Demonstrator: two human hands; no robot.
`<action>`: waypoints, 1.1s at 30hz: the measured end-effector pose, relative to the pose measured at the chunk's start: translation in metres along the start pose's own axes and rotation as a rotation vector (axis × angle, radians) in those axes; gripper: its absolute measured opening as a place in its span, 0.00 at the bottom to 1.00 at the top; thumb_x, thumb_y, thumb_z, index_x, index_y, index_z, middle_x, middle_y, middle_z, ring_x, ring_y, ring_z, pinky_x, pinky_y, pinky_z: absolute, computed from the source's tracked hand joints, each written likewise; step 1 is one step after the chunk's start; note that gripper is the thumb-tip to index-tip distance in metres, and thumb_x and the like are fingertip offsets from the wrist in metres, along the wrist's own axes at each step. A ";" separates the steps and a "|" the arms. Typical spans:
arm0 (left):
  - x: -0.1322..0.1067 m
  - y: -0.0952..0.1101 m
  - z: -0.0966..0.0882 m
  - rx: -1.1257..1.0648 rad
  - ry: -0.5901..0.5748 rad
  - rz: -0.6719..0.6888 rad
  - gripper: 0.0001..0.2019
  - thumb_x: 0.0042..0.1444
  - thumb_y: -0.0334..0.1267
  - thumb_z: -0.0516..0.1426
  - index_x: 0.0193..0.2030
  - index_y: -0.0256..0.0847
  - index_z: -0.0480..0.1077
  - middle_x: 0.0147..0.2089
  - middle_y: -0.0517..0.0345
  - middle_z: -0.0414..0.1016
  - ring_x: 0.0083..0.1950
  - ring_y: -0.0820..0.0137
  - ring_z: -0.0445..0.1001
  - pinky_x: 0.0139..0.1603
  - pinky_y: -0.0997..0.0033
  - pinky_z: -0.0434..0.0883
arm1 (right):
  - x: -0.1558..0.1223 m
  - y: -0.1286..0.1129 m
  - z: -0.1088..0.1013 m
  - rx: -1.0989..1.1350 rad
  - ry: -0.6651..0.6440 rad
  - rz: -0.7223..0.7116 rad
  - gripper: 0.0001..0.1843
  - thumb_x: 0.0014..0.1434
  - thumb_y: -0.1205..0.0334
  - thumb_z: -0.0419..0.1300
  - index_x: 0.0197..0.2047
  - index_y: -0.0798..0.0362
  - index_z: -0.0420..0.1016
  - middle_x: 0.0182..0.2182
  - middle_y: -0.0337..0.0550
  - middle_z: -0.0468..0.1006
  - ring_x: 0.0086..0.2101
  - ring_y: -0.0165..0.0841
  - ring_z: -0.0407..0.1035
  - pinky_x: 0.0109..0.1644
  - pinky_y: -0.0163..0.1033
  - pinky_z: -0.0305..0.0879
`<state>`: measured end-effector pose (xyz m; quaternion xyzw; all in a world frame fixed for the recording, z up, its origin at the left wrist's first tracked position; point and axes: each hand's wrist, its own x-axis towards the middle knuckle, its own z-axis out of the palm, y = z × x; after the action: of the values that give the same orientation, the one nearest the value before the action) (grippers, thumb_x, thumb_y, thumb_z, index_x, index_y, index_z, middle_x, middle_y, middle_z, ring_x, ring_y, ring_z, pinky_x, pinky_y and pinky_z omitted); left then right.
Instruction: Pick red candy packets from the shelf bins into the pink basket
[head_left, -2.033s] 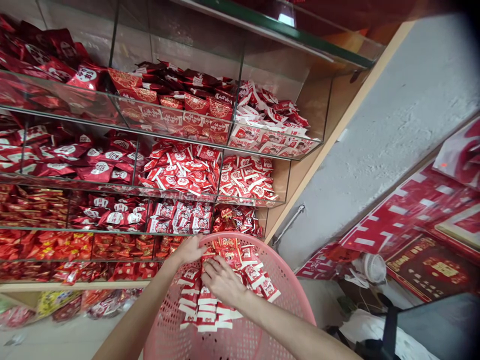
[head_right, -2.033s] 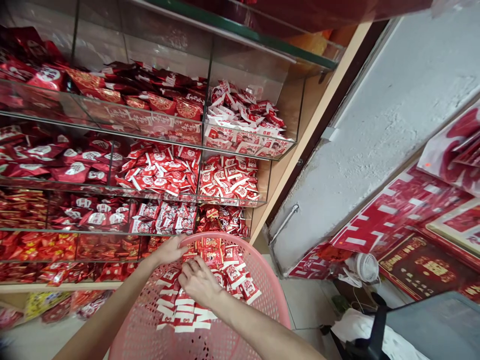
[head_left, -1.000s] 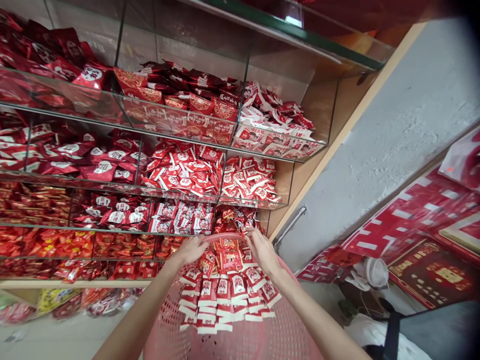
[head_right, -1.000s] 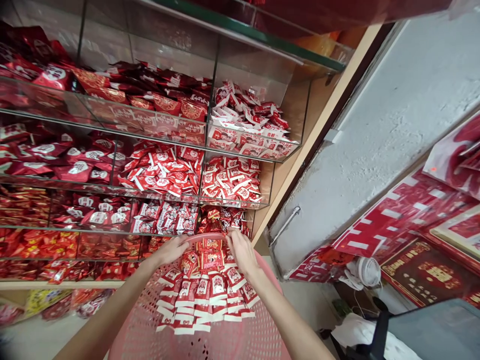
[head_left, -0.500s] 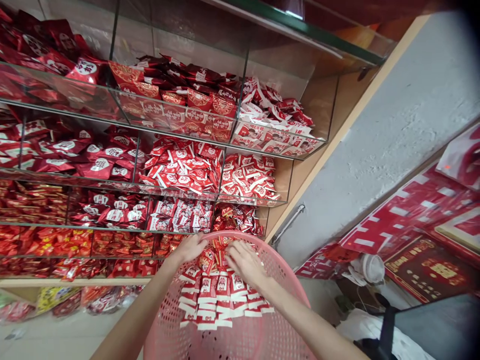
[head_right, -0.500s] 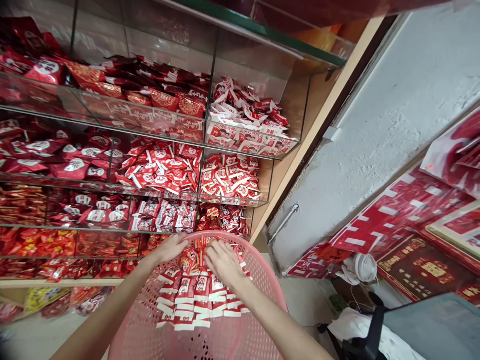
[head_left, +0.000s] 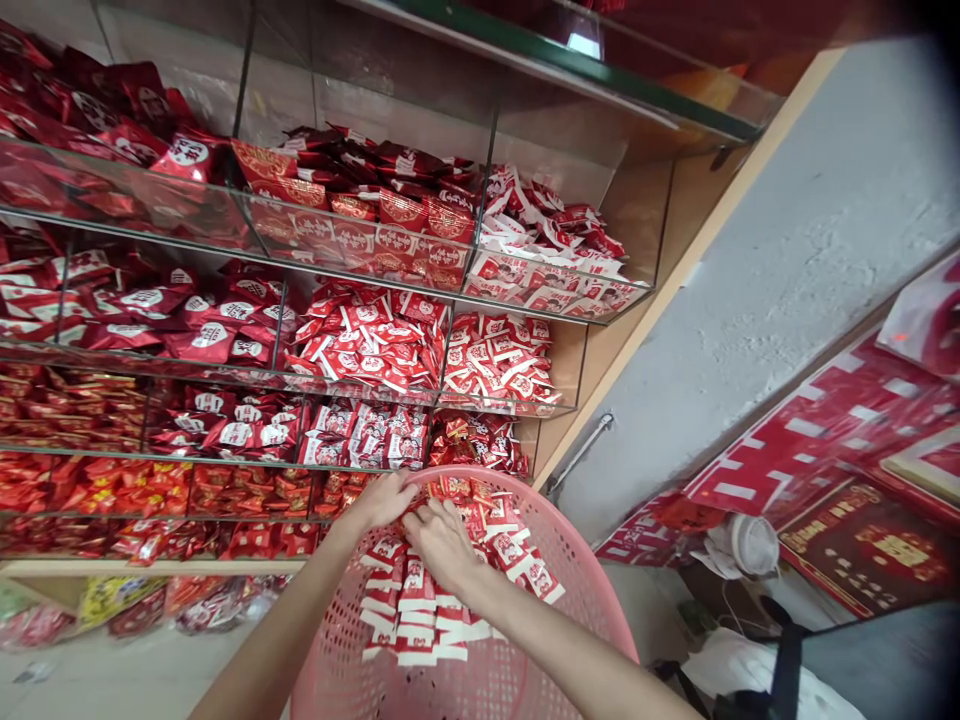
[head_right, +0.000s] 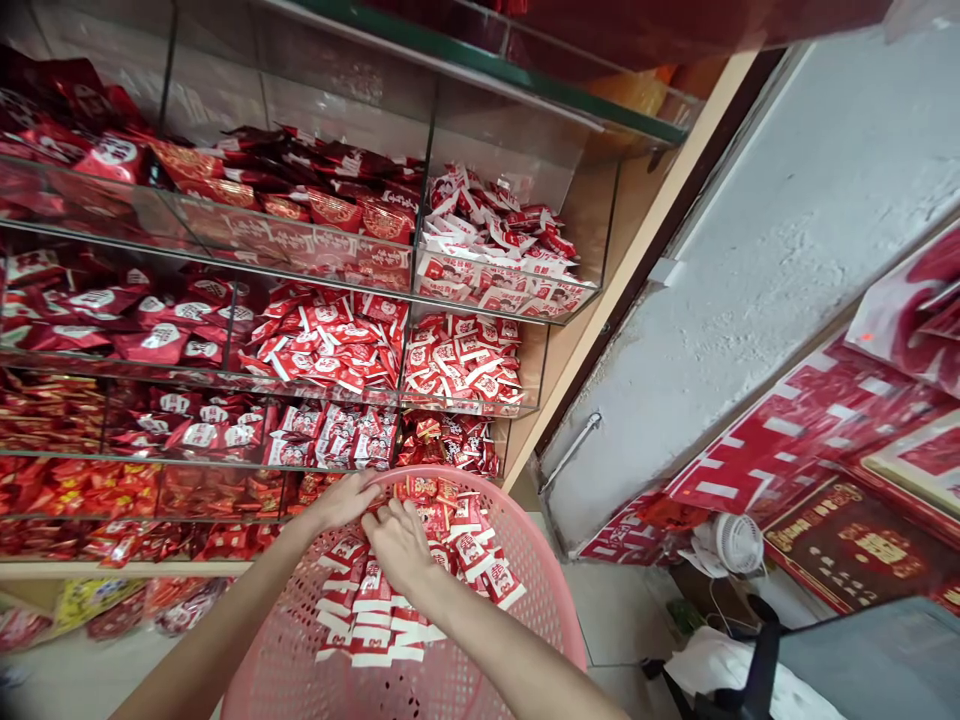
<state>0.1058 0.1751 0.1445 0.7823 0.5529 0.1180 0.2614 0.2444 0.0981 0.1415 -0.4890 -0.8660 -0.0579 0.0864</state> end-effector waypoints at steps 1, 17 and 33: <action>0.000 0.000 0.000 -0.001 -0.003 -0.004 0.17 0.58 0.47 0.45 0.41 0.41 0.69 0.42 0.49 0.77 0.44 0.63 0.74 0.40 0.70 0.64 | -0.002 0.001 -0.001 0.049 0.013 0.036 0.06 0.59 0.68 0.54 0.36 0.51 0.71 0.33 0.43 0.76 0.39 0.37 0.66 0.44 0.41 0.61; -0.001 0.000 -0.003 -0.040 -0.021 0.009 0.18 0.59 0.43 0.41 0.43 0.41 0.68 0.47 0.48 0.75 0.48 0.62 0.72 0.43 0.69 0.65 | -0.018 0.006 -0.007 0.662 0.198 0.382 0.15 0.57 0.61 0.58 0.47 0.53 0.75 0.38 0.46 0.79 0.39 0.38 0.72 0.45 0.42 0.66; 0.001 -0.001 0.000 -0.027 -0.013 -0.007 0.16 0.59 0.42 0.42 0.40 0.41 0.68 0.42 0.51 0.76 0.44 0.64 0.73 0.41 0.69 0.65 | -0.021 0.009 0.015 -0.094 0.142 -0.033 0.07 0.60 0.68 0.55 0.30 0.52 0.70 0.30 0.42 0.68 0.36 0.35 0.60 0.38 0.40 0.56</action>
<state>0.1050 0.1760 0.1438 0.7776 0.5522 0.1196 0.2759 0.2612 0.0873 0.1228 -0.4729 -0.8620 -0.1346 0.1236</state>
